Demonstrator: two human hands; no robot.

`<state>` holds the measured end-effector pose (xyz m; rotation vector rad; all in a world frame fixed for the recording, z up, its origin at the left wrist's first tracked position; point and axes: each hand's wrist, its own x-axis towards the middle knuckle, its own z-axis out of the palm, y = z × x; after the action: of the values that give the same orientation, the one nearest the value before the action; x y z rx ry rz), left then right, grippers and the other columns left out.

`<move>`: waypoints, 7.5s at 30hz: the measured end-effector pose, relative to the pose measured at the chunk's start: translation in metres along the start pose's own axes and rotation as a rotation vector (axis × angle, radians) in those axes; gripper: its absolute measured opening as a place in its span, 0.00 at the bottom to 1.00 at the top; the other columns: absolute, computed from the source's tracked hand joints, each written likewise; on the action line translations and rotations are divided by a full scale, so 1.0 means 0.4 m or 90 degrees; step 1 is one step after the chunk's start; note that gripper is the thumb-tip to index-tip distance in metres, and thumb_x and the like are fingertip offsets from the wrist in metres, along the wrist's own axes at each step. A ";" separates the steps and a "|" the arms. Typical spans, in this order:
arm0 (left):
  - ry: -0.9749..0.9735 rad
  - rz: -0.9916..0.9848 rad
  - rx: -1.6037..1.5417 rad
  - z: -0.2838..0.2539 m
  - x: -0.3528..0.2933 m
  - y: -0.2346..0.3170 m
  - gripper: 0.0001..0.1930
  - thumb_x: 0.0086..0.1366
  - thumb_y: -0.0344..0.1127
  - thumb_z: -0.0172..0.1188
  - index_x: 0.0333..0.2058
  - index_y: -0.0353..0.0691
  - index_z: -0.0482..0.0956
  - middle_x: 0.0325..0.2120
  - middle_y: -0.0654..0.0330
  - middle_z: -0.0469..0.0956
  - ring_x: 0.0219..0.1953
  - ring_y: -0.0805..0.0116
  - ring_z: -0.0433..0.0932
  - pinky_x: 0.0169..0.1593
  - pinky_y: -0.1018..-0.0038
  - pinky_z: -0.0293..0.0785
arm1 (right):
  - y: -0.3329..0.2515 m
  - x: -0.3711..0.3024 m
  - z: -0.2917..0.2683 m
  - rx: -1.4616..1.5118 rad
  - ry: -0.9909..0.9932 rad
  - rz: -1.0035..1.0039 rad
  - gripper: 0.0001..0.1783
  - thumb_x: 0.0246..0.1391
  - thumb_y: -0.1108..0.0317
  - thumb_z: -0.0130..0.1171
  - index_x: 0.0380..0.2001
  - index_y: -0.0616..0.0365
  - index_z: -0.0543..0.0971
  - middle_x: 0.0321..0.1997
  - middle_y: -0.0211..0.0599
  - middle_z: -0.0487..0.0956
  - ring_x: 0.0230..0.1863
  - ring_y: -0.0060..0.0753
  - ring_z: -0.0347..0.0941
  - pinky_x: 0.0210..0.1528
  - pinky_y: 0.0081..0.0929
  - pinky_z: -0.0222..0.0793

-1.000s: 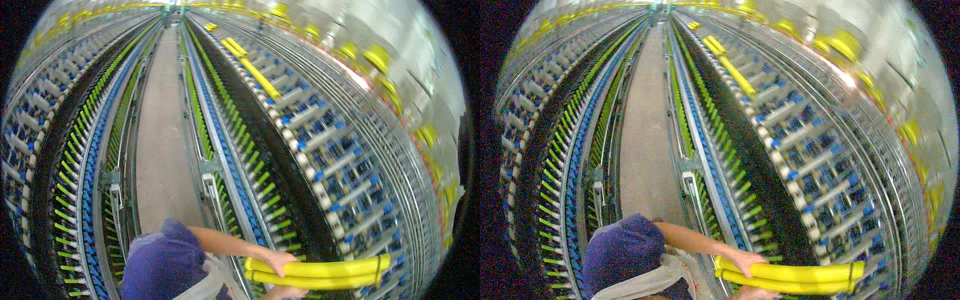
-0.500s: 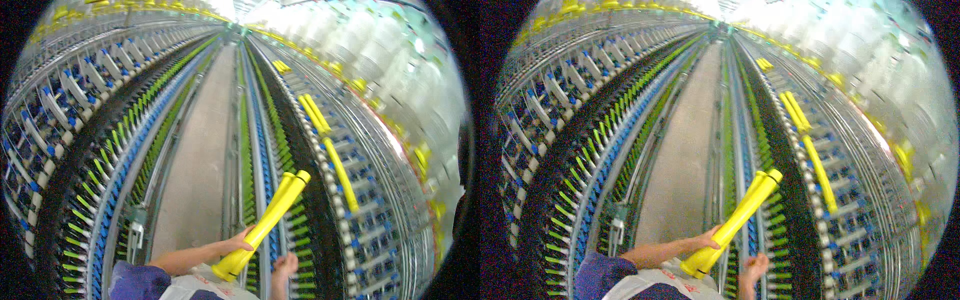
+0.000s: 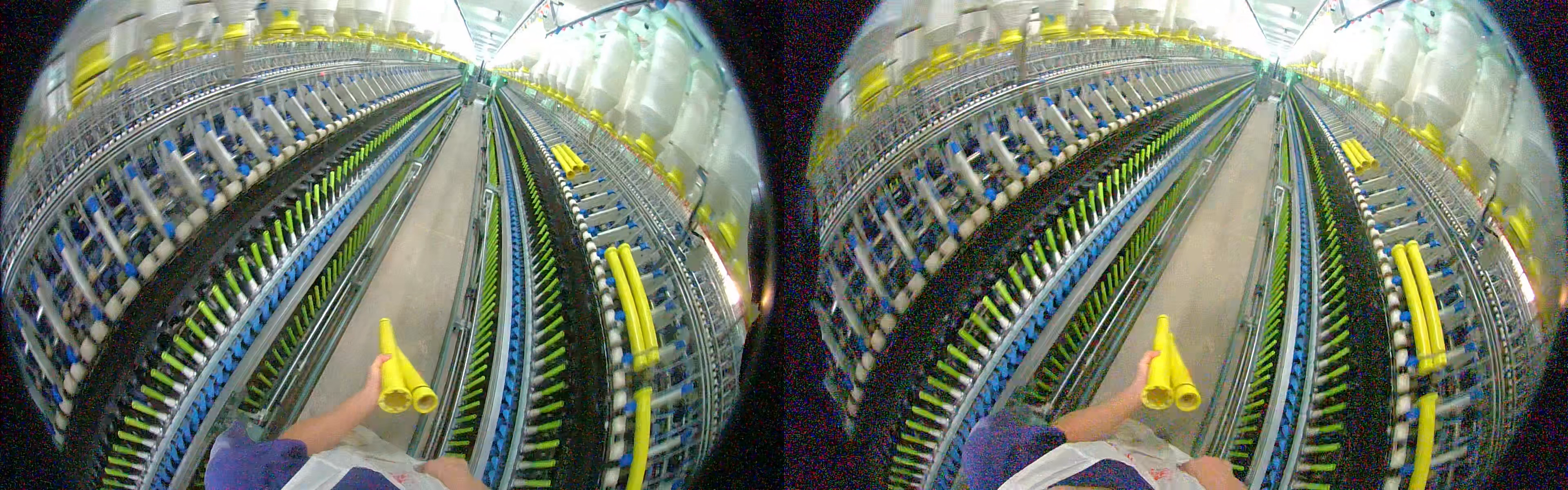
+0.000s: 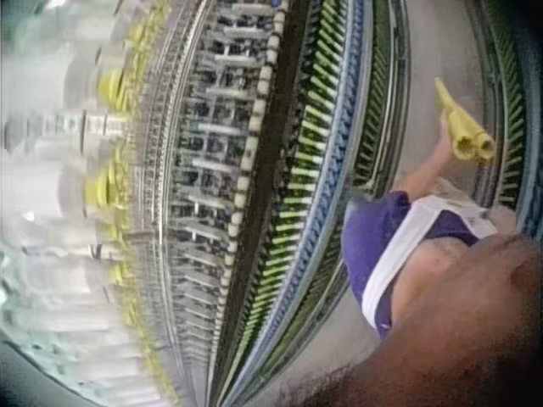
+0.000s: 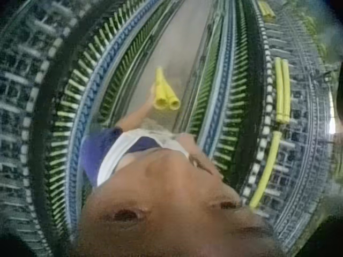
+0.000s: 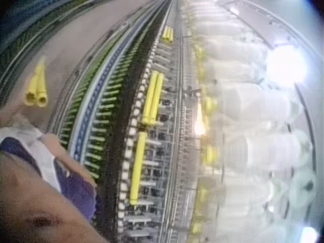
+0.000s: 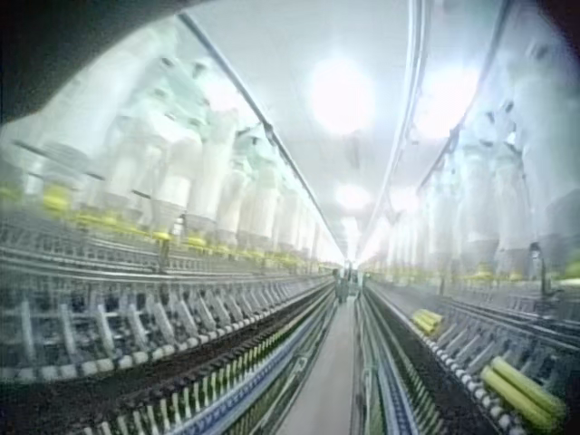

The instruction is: The person threads white yarn through guides on a row of spinning machines, replaces empty bobbins with full ones, and ties broken threads to resume operation. They move along the machine line, handling multiple spindles and yarn ends.

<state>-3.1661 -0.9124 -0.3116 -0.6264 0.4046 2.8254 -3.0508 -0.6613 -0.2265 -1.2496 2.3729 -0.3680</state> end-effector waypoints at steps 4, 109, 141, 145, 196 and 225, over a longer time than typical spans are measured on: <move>0.062 0.095 -0.046 -0.018 0.153 0.175 0.30 0.52 0.53 0.52 0.46 0.34 0.65 0.37 0.43 0.74 0.37 0.44 0.75 0.45 0.51 0.72 | 0.185 0.244 -0.233 -0.102 -0.213 -0.020 0.16 0.59 0.56 0.48 0.35 0.56 0.78 0.26 0.42 0.77 0.25 0.44 0.74 0.24 0.41 0.68; 0.682 0.940 1.300 2.616 5.777 3.831 0.13 0.62 0.42 0.52 0.27 0.38 0.76 0.23 0.53 0.78 0.25 0.54 0.76 0.31 0.66 0.72 | 3.923 6.116 -4.129 0.471 0.115 -0.840 0.18 0.58 0.60 0.53 0.45 0.63 0.74 0.39 0.36 0.78 0.39 0.24 0.73 0.42 0.23 0.68; -0.411 0.964 0.469 2.919 5.787 4.099 0.37 0.62 0.64 0.40 0.58 0.39 0.62 0.25 0.47 0.75 0.26 0.61 0.77 0.31 0.67 0.78 | 4.111 5.984 -4.184 0.766 -0.848 -0.737 0.43 0.31 0.57 0.72 0.53 0.59 0.65 0.25 0.34 0.75 0.20 0.31 0.73 0.23 0.30 0.72; -0.075 1.277 0.324 2.831 5.925 4.048 0.32 0.68 0.59 0.35 0.55 0.35 0.66 0.46 0.43 0.73 0.51 0.54 0.71 0.56 0.59 0.64 | 4.255 6.019 -4.234 0.818 -0.751 -0.698 0.40 0.32 0.62 0.73 0.50 0.61 0.66 0.25 0.36 0.76 0.21 0.32 0.74 0.22 0.29 0.72; 0.371 0.500 1.234 2.896 6.506 3.789 0.31 0.45 0.36 0.68 0.50 0.40 0.69 0.35 0.51 0.79 0.41 0.57 0.78 0.45 0.65 0.75 | 4.770 5.981 -4.706 1.095 0.303 -0.984 0.36 0.49 0.65 0.62 0.59 0.54 0.56 0.36 0.50 0.70 0.29 0.39 0.73 0.23 0.33 0.77; 1.120 0.920 1.455 2.923 6.582 4.284 0.34 0.56 0.65 0.52 0.48 0.38 0.71 0.42 0.50 0.72 0.57 0.53 0.60 0.56 0.53 0.57 | 4.867 6.149 -4.520 0.483 0.765 -0.578 0.19 0.35 0.78 0.68 0.35 0.64 0.76 0.39 0.47 0.75 0.41 0.46 0.73 0.47 0.37 0.67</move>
<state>-6.4017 -1.7565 -0.0771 0.9682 -2.1392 0.5288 -6.5567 -1.5536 -0.0846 -1.8315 1.6769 -2.5696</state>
